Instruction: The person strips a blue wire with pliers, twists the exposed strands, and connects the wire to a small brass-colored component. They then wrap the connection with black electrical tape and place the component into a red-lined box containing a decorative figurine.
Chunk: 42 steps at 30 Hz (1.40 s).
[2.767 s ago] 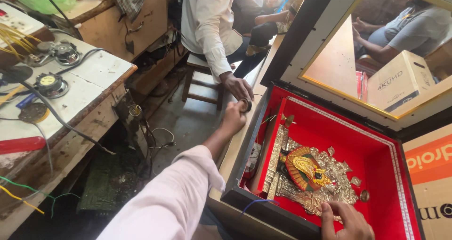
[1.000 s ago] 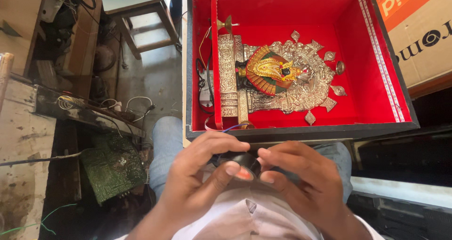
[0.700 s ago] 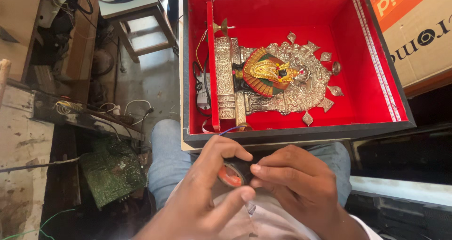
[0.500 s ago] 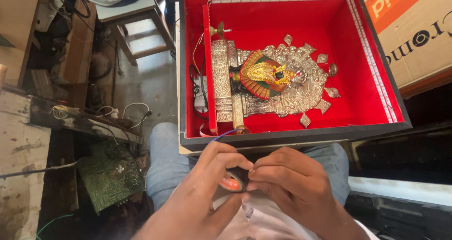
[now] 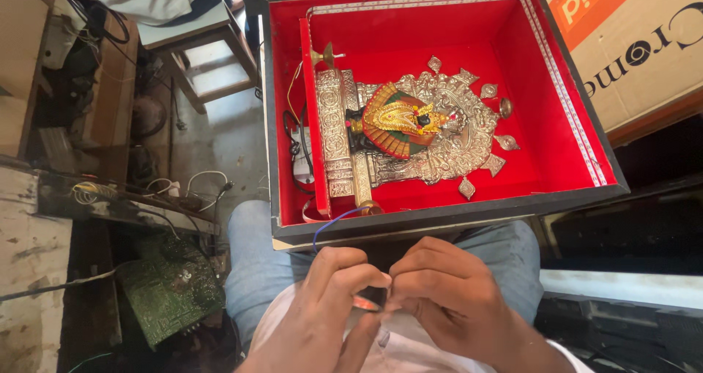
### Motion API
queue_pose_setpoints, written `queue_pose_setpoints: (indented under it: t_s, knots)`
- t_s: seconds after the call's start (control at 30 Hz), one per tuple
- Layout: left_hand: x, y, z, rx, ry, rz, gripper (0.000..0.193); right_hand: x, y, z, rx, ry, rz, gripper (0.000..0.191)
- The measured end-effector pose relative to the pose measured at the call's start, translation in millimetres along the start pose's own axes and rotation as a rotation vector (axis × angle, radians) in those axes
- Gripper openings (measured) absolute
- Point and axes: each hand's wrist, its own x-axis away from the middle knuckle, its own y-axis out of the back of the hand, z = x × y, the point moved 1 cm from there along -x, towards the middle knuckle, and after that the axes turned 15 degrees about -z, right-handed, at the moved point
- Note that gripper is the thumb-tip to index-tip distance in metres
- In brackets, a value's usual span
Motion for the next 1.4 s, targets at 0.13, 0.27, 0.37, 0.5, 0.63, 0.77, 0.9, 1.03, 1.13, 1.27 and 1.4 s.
queue_pose_setpoints:
  t_s: [0.13, 0.27, 0.37, 0.5, 0.63, 0.77, 0.9, 1.03, 1.13, 1.27, 1.4]
  knots:
    - [3, -4, -1, 0.16, 0.075, -0.08, 0.053, 5, -2, 1, -0.002, -0.016, -0.081, 0.028]
    - [3, -9, 1, 0.115, 0.001, -0.126, 0.054, 5, 1, -2, 0.04, 0.003, -0.081, 0.028]
    - [1, -13, 5, 0.148, -0.049, -0.125, 0.052, 4, 2, -3, 0.027, 0.01, -0.059, 0.027]
    - [3, -10, 6, 0.121, -0.045, -0.085, 0.052, 5, 1, -3, -0.021, -0.044, -0.045, 0.025]
    - [3, -4, 4, 0.092, 0.075, -0.013, 0.052, 3, -2, -3, -0.05, -0.04, -0.018, 0.022]
    - [0, -1, 1, 0.021, 0.036, -0.108, 0.056, -1, -7, -3, -0.047, -0.069, -0.021, 0.021]
    - [1, -3, 0, 0.078, 0.13, -0.165, 0.057, -5, -9, 1, 0.045, 0.003, -0.067, 0.031]
    - [4, -3, -2, 0.102, 0.076, -0.228, 0.059, -8, -7, 8, 0.154, 0.124, -0.073, 0.027]
    - [9, -2, -3, 0.118, 0.091, -0.209, 0.058, -8, -6, 12, 0.187, 0.109, -0.066, 0.023]
    - [14, -8, -1, 0.129, -0.049, -0.223, 0.058, -4, -9, 12, 0.227, 0.116, -0.053, 0.022]
    - [18, -11, -1, 0.101, -0.076, -0.209, 0.056, 2, -17, 9, 0.323, 0.13, -0.081, 0.021]
